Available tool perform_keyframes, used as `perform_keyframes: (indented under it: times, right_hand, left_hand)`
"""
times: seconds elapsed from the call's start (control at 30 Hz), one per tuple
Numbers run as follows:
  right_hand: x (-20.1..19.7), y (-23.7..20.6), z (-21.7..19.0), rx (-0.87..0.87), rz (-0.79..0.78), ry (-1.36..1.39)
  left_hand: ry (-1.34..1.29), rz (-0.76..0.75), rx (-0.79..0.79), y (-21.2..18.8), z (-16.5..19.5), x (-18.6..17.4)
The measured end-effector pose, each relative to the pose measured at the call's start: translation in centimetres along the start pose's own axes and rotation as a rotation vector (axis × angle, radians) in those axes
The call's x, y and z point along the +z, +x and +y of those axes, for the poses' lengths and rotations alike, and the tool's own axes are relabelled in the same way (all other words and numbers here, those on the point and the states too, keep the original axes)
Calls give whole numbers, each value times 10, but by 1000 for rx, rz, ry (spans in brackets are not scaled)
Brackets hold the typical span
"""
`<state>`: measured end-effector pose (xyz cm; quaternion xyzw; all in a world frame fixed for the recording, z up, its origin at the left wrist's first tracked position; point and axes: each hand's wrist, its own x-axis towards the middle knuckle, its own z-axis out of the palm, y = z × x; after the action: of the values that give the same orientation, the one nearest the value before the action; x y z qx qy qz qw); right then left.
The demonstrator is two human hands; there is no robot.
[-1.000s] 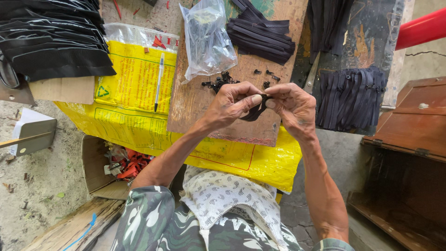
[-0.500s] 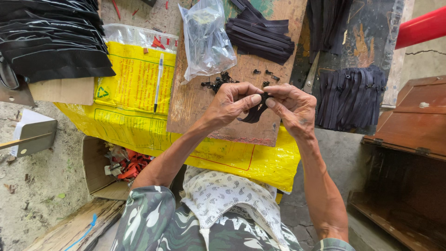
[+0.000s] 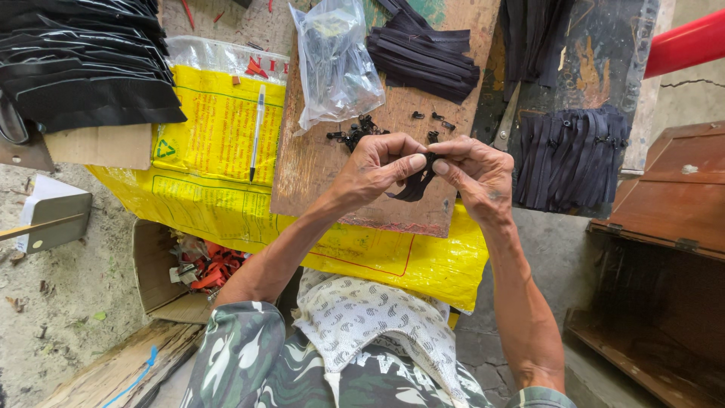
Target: The person sits at a workbench and attaches black zipper sliders to the ends of black zipper tape, threading the tape into each slider by hand and pressing it into place. They work through a pile of sliders one at a time, setting finished zippers onto a stack at the side of the bench.
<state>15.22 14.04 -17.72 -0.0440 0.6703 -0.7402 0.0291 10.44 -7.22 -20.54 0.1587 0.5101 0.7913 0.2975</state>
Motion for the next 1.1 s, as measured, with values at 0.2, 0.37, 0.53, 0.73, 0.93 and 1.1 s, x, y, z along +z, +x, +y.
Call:
perform_keyframes:
  times: [0.2, 0.37, 0.53, 0.73, 0.93, 1.1]
  right_hand:
    - [3, -1, 5, -21, 20, -3]
    - [7, -3, 6, -12, 68, 35]
    - [6, -3, 4, -41, 56, 71]
    - [6, -3, 7, 1, 72, 105]
    - [12, -4, 21, -106, 79, 194]
    - [12, -2, 28, -177, 120, 62]
  left_hand:
    - [-16, -19, 44, 3, -6, -2]
    - [-29, -10, 63, 3, -8, 0]
    - [9, 1, 60, 2, -4, 1]
    - [0, -5, 68, 3, -5, 1]
    - [-44, 51, 77, 4, -16, 7]
    - [14, 113, 81, 0, -19, 12]
